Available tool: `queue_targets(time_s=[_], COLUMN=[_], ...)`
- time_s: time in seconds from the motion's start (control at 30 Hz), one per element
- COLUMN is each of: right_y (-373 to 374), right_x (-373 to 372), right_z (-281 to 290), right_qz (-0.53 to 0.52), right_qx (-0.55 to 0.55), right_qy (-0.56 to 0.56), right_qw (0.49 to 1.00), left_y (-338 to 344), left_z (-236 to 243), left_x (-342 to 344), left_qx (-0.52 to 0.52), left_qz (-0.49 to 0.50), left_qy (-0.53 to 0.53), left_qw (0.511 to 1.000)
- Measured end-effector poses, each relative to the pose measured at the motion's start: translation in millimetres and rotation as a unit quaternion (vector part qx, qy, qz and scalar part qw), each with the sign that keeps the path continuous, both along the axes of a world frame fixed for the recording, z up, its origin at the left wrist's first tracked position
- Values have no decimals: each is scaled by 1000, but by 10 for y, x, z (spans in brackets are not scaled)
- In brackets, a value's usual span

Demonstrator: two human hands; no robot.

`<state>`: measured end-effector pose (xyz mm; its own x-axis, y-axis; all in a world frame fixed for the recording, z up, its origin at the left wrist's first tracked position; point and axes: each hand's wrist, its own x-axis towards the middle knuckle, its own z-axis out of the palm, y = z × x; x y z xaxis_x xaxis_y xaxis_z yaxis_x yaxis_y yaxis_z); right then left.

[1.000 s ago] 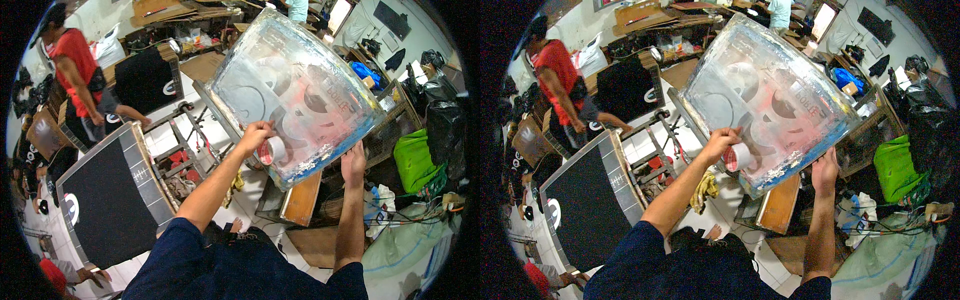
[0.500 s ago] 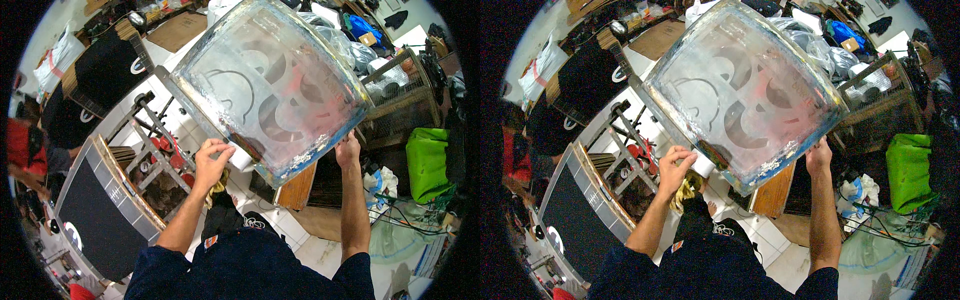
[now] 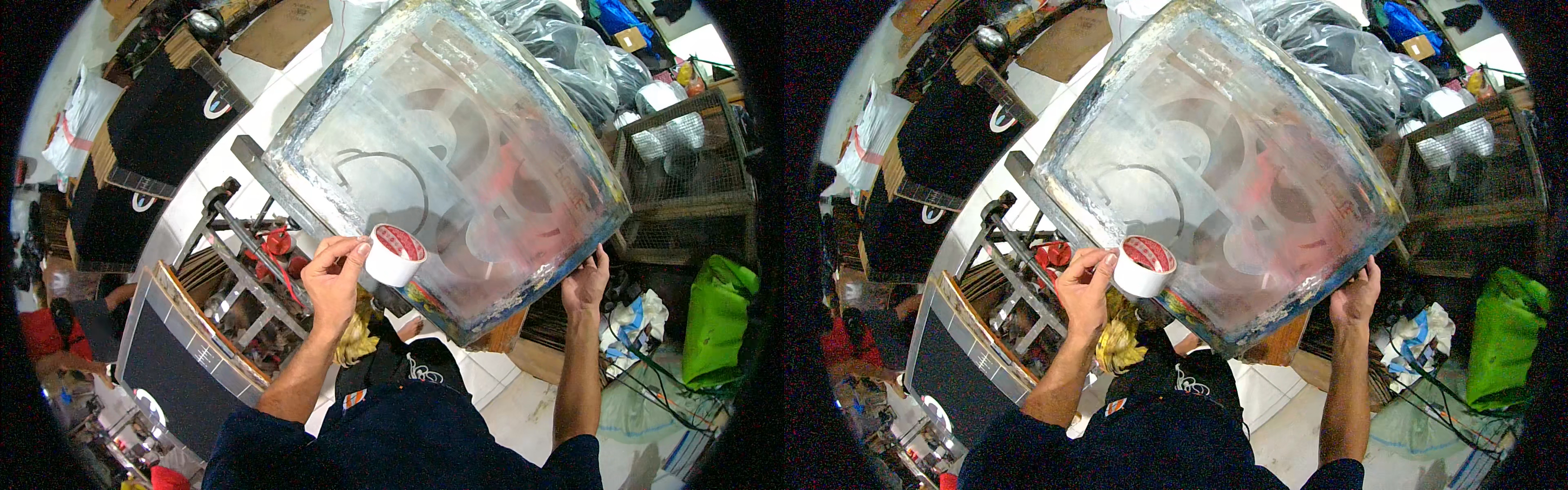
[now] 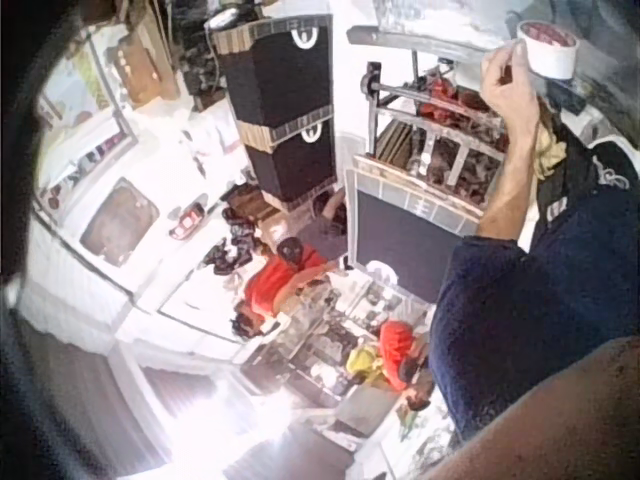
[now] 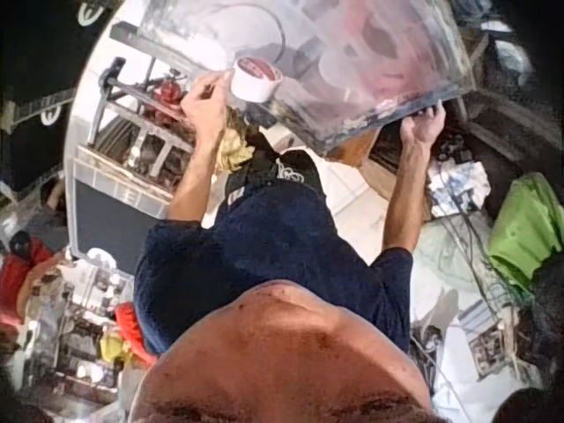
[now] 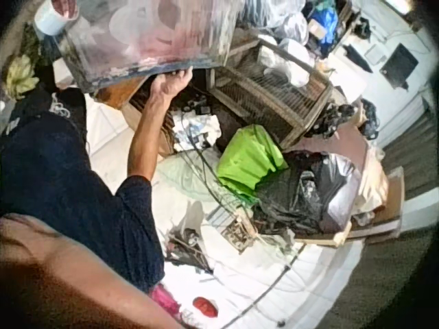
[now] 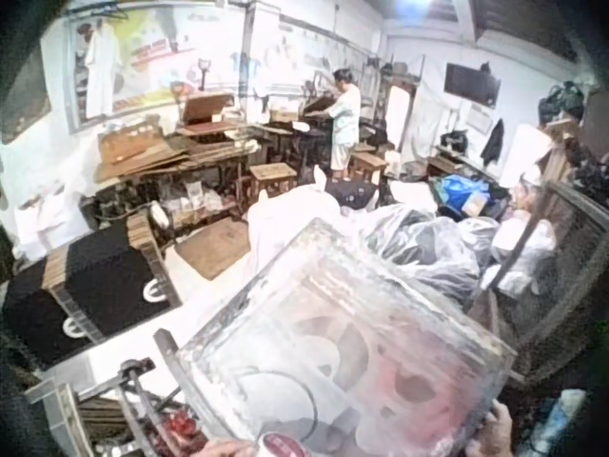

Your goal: The person prepares a screen printing frame by applying tape to its edges and securing a stencil. They handle a roll of tape, a utility knife, and the frame itself, working in a cluttered workshop with other people present.

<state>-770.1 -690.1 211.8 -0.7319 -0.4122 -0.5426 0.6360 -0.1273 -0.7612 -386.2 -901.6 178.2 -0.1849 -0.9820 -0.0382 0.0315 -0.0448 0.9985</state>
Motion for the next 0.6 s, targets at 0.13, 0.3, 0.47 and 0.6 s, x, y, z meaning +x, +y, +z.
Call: queue_targets(time_s=[0.13, 0.3, 0.47, 0.6], right_y=[-89, -625, -1651, -2024], right_x=[78, 873, 1409, 1437], right_z=[79, 281, 268, 340], right_qz=[-33, 191, 419, 430], right_qx=[159, 151, 63, 6], right_qy=[87, 656, 619, 461], right_qw=[983, 715, 662, 776], left_y=[-147, -308, -632, -1446], left_z=[31, 69, 81, -12], left_x=[-175, -559, -872, -956], left_qx=[51, 151, 287, -37], left_qz=[3, -43, -84, -4], left_qy=[39, 135, 202, -83], left_qw=[998, 978, 933, 996])
